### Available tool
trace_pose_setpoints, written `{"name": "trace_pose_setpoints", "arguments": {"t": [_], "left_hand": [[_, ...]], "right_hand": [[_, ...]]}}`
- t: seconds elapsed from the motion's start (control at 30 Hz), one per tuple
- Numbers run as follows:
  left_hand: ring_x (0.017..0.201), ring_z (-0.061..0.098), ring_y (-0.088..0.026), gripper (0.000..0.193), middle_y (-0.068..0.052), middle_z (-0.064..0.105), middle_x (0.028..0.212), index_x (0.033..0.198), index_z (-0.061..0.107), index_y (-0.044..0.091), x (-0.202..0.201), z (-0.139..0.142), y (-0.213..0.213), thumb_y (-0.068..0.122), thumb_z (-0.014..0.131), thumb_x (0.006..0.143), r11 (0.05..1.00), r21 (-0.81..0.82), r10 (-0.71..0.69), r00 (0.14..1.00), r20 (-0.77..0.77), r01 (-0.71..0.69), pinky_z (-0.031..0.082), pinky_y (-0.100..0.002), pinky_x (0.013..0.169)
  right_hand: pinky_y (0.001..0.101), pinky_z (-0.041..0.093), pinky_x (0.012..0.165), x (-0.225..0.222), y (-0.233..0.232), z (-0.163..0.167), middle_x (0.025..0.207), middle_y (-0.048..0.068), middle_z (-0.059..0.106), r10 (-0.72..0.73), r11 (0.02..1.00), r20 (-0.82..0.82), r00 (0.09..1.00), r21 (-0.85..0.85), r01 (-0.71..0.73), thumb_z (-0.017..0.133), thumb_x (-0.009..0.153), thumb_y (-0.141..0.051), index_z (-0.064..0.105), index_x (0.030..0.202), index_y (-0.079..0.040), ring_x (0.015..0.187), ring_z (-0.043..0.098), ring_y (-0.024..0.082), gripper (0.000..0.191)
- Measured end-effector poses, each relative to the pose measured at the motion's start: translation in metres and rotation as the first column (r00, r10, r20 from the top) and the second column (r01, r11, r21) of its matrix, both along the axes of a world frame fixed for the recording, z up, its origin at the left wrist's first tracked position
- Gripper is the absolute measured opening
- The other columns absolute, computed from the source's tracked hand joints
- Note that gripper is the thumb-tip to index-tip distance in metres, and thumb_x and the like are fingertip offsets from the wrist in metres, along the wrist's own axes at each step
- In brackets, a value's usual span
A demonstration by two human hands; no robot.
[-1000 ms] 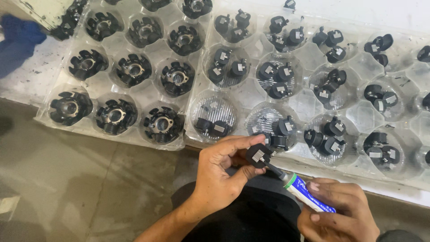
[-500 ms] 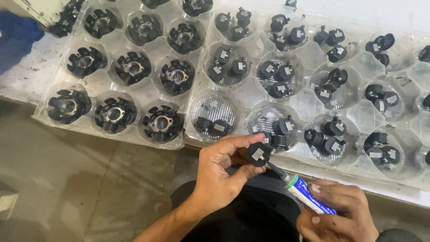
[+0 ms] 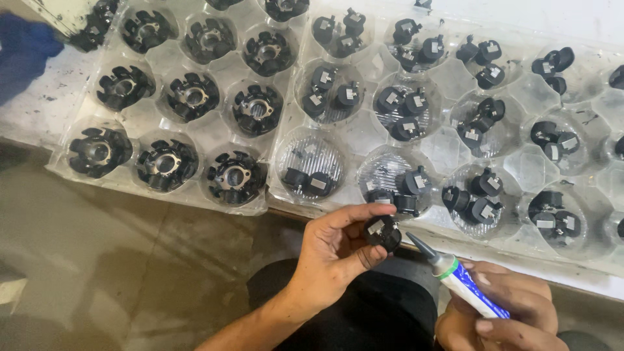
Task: The person holds a small black plastic component in one hand and a glue tube in the other, squeezing adhesive onto each component, then places the treated component into a plastic tray and picks up the next one. They occasionally wipe the glue tube nozzle with a blue cloth and continue treating components one at a time.
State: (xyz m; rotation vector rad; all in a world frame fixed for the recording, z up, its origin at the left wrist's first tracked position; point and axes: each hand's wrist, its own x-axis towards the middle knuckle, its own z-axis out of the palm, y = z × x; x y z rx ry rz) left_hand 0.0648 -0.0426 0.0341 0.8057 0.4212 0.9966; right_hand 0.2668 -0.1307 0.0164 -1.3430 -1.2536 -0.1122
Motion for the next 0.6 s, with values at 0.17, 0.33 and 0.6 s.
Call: {"name": "trace_pose_setpoints", "arguments": {"t": [0.17,0.33,0.6], "left_hand": [[0.103,0.068,-0.013,0.044,-0.008,0.069,0.132,0.139,0.061,-0.002,0.000,-0.005,-0.001,0.005,0.074,0.098,0.996,-0.039,-0.073,0.996,0.052,0.075,0.062,-0.032,0.094],[0.098,0.070,-0.015,0.044,-0.013,0.065,0.143,0.140,0.060,-0.002,-0.003,-0.012,-0.003,0.006,0.073,0.100,0.993,-0.059,-0.094,0.993,0.064,0.098,0.061,-0.032,0.092],[0.091,0.070,-0.018,0.046,-0.015,0.064,0.145,0.141,0.060,-0.003,-0.005,-0.017,0.001,0.012,0.073,0.100,0.984,-0.124,-0.114,0.989,0.091,0.125,0.061,-0.035,0.089]], "right_hand": [[0.0403,0.065,0.086,0.009,-0.003,0.012,0.100,0.012,0.067,0.312,0.950,0.028,0.950,0.012,-0.312,0.088,0.065,-0.005,0.049,0.086,-0.014,0.096,0.072,0.028,0.045],[0.0476,0.065,0.088,0.015,0.003,0.022,0.103,0.016,0.066,0.393,0.919,0.113,0.912,-0.087,-0.385,0.090,0.054,-0.006,0.053,0.085,-0.014,0.098,0.070,0.031,0.049],[0.0473,0.067,0.088,0.008,0.003,0.014,0.102,0.013,0.064,0.358,0.933,0.036,0.933,-0.063,-0.355,0.084,0.062,0.005,0.050,0.085,-0.013,0.098,0.071,0.028,0.045]]}}
